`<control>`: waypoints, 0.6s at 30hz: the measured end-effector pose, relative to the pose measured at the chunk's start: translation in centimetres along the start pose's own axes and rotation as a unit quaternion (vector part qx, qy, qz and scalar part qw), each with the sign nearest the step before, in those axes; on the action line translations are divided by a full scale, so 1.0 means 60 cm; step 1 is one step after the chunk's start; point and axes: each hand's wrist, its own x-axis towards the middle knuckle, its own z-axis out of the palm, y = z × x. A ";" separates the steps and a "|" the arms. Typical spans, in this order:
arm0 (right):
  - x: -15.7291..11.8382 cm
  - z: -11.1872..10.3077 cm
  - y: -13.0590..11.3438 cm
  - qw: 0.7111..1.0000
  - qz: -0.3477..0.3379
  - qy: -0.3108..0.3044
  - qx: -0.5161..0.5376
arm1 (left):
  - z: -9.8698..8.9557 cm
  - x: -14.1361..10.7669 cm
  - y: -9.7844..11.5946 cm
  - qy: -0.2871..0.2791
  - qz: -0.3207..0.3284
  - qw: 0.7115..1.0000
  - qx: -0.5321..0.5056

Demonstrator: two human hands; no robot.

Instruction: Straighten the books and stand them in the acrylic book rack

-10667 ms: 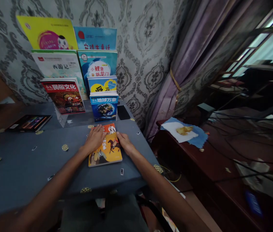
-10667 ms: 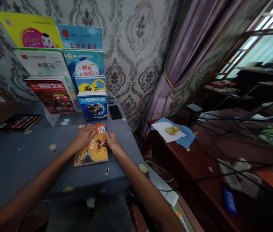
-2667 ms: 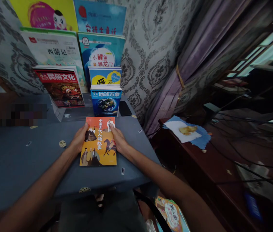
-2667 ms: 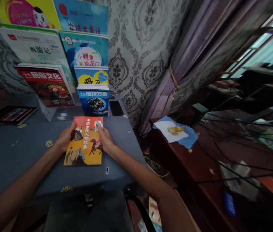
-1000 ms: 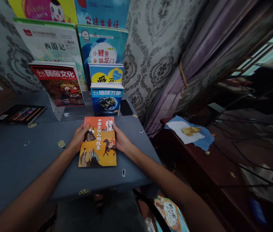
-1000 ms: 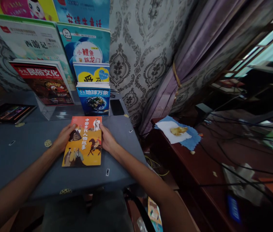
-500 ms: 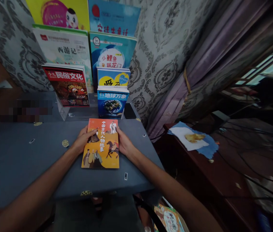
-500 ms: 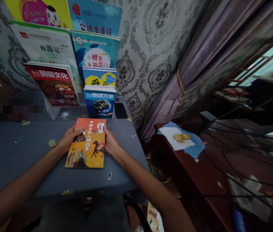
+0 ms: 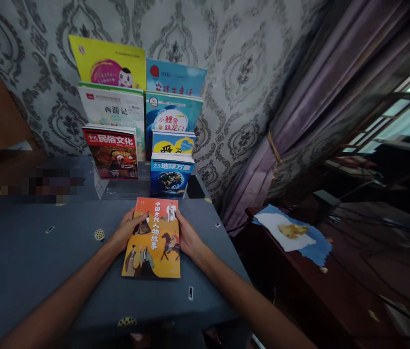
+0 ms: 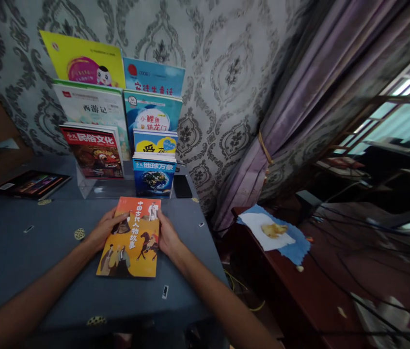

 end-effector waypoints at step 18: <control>0.001 -0.012 0.002 0.999 0.010 -0.024 -0.027 | -0.003 0.005 -0.006 -0.003 0.008 1.000 -0.024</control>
